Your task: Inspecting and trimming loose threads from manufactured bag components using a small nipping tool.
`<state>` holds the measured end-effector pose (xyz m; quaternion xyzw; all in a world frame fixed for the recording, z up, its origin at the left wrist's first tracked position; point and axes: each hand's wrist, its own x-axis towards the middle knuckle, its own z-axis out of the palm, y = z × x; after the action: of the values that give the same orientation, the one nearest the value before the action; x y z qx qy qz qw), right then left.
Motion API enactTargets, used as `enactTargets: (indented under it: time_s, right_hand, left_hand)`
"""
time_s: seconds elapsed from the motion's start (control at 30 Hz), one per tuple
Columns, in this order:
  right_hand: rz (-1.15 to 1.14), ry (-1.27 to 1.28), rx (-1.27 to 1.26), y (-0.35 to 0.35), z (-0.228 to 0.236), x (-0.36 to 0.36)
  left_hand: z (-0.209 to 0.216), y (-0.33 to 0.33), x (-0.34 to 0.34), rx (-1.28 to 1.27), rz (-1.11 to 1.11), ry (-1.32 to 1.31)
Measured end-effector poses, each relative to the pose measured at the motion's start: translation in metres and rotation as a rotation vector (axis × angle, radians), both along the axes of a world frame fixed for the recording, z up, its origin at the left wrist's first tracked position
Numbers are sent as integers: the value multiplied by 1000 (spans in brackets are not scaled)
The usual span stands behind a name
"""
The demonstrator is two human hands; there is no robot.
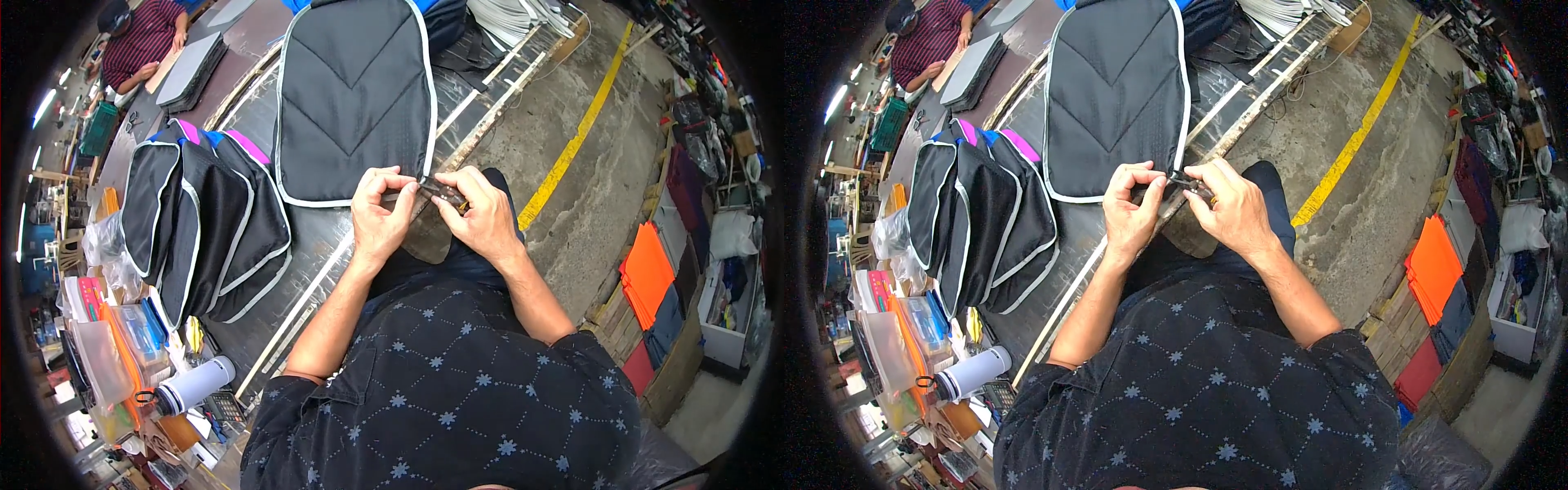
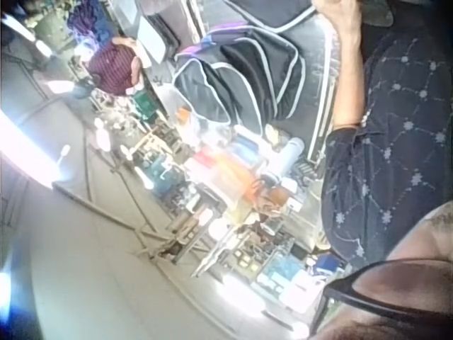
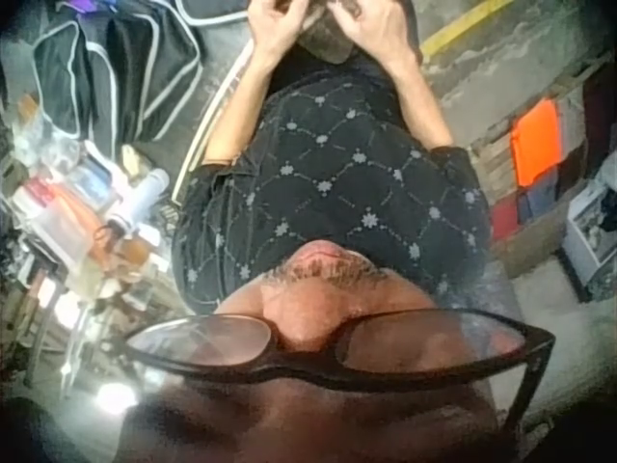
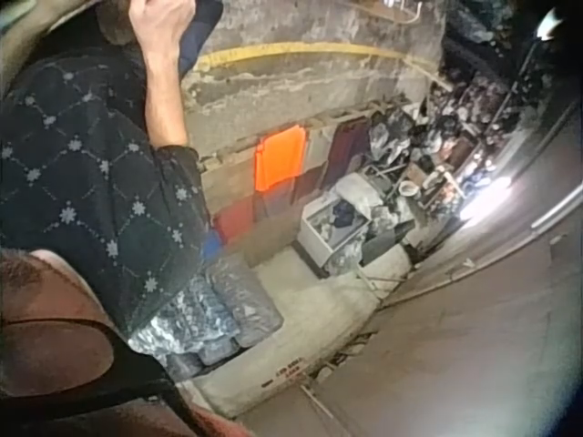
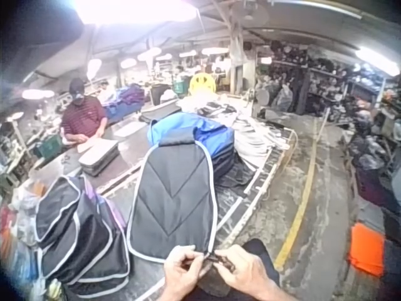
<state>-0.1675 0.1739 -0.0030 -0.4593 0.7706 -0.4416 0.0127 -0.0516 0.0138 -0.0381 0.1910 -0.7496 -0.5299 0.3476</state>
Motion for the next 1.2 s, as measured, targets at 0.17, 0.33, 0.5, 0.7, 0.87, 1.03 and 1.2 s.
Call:
enactTargets:
  time_s: [0.17, 0.33, 0.5, 0.7, 0.87, 1.03, 1.2]
  right_hand:
    - [-44, -39, -8, -1, -1, -2]
    - [-106, -44, -6, -4, -6, 2]
    - [-96, 82, -59, -5, -14, 2]
    - [-89, 14, -83, -5, -20, -2]
    - [-224, -225, -170, -30, -27, -51]
    - [-266, -309, -136, -103, -9, -132]
    - [-1, -617, -109, -137, -23, -151]
  left_hand:
    - [3, 3, 1, -201, -14, -30]
    - [0, 6, 1, -248, -1, -39]
    - [0, 7, 0, -253, -8, -32]
    - [0, 7, 1, -277, -17, -18]
    - [12, 16, 1, -559, 92, -11]
    - [-8, 4, 2, -836, 135, -96]
    - [0, -9, 20, -905, 120, -50]
